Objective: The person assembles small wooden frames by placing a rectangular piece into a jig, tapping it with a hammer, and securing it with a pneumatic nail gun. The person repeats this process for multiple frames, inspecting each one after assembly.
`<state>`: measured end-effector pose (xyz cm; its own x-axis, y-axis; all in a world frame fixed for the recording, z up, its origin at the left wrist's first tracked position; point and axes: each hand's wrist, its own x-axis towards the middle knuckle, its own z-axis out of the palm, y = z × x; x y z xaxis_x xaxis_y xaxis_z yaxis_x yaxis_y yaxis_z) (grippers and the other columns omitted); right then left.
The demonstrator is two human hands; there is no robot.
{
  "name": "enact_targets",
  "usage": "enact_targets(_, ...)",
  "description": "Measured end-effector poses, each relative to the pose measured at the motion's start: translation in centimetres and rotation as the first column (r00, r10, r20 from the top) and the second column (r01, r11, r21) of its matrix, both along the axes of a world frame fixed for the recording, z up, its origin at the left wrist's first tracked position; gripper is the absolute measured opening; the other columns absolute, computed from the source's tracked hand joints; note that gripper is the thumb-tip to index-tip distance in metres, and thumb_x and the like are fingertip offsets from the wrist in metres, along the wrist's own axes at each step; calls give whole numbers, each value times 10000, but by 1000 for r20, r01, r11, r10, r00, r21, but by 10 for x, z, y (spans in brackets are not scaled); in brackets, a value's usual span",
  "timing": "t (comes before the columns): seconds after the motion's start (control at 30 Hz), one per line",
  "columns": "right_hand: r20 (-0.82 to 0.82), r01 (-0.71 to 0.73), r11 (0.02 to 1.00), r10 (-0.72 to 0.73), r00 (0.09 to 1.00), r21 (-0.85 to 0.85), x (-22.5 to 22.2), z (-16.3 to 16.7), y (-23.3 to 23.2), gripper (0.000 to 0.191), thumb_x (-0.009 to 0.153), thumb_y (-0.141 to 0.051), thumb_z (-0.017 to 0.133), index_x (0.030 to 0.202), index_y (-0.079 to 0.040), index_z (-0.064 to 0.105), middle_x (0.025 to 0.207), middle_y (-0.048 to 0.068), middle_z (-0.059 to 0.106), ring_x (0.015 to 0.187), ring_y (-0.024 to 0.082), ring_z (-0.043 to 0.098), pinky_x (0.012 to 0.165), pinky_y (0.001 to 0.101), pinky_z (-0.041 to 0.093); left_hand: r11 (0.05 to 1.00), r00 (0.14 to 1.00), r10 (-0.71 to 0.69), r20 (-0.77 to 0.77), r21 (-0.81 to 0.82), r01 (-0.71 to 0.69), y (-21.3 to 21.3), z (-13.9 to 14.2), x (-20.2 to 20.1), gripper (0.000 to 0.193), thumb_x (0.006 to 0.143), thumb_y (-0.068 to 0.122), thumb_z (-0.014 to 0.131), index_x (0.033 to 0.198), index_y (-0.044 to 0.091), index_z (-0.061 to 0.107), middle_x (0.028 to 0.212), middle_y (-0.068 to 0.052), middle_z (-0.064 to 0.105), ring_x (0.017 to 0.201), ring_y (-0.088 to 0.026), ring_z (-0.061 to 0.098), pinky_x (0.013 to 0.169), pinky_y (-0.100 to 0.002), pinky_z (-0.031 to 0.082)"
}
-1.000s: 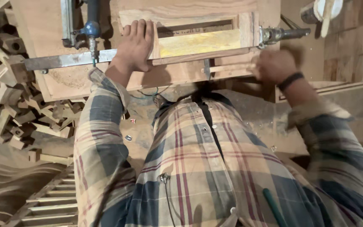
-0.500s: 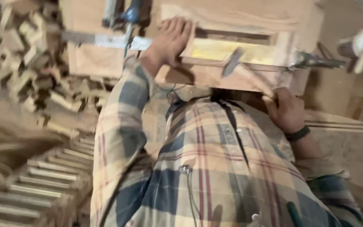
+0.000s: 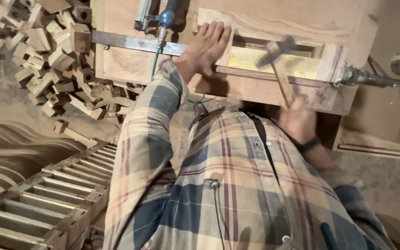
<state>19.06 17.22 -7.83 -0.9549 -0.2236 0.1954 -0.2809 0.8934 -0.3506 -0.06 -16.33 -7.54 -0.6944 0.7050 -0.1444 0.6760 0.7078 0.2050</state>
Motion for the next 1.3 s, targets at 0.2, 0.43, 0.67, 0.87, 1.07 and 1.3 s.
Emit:
enact_targets(0.2, 362, 47, 975, -126, 924, 219, 1, -31, -2, 272, 961, -181, 628, 1081, 54, 562, 758, 263, 664, 614, 444, 663, 532, 530, 518, 998, 999, -31, -28, -60, 29, 5, 3, -2, 1315, 545, 383, 917, 1519, -146, 208, 1448, -379, 363, 1386, -526, 326, 1179, -563, 238)
enact_targets(0.43, 78, 419, 900, -412, 908, -124, 58, -8, 63, 270, 1090, -194, 606, 1200, 37, 522, 871, 255, 668, 744, 467, 653, 613, 526, 513, 999, 996, -49, -79, -27, 47, 2, 13, 7, 1300, 521, 363, 898, 1511, -169, 245, 1422, -356, 411, 1311, -500, 418, 1096, -595, 323)
enact_targets(0.67, 257, 377, 900, -426, 868, 220, 16, -31, 102, 309, 992, -192, 623, 1198, 25, 543, 862, 265, 668, 824, 482, 658, 713, 576, 520, 998, 997, -48, -63, -40, 45, 4, 12, 3, 1301, 522, 381, 899, 1512, -143, 239, 1433, -363, 405, 1337, -512, 402, 1115, -602, 295)
enact_targets(0.87, 300, 396, 918, -375, 877, -7, -70, -13, 76, 355, 1004, -297, 700, 1237, -40, 629, 955, 260, 683, 920, 462, 656, 791, 543, 522, 999, 1000, -13, -7, -48, 12, 6, 6, 2, 1288, 574, 396, 899, 1532, -102, 198, 1489, -398, 330, 1412, -533, 312, 1177, -622, 204)
enact_targets(1.07, -82, 91, 996, -90, 993, 15, -114, -4, 39, 335, 957, -201, 765, 1230, -51, 643, 1211, 237, 642, 1093, 429, 618, 920, 500, 514, 992, 998, 59, -36, 116, -55, -28, -9, 3, 1255, 687, 557, 883, 1566, -1, 182, 1554, -336, 304, 1449, -498, 301, 1161, -629, 229)
enact_targets(1.3, -64, 142, 979, -153, 986, -144, -34, -12, 24, 236, 999, -82, 753, 1202, -33, 643, 1139, 189, 639, 1063, 365, 635, 922, 454, 538, 818, 804, 572, -166, 186, -544, -97, -42, -46, 1064, 785, 527, 761, 1574, -1, 282, 1481, -261, 454, 1334, -418, 474, 1099, -609, 314)
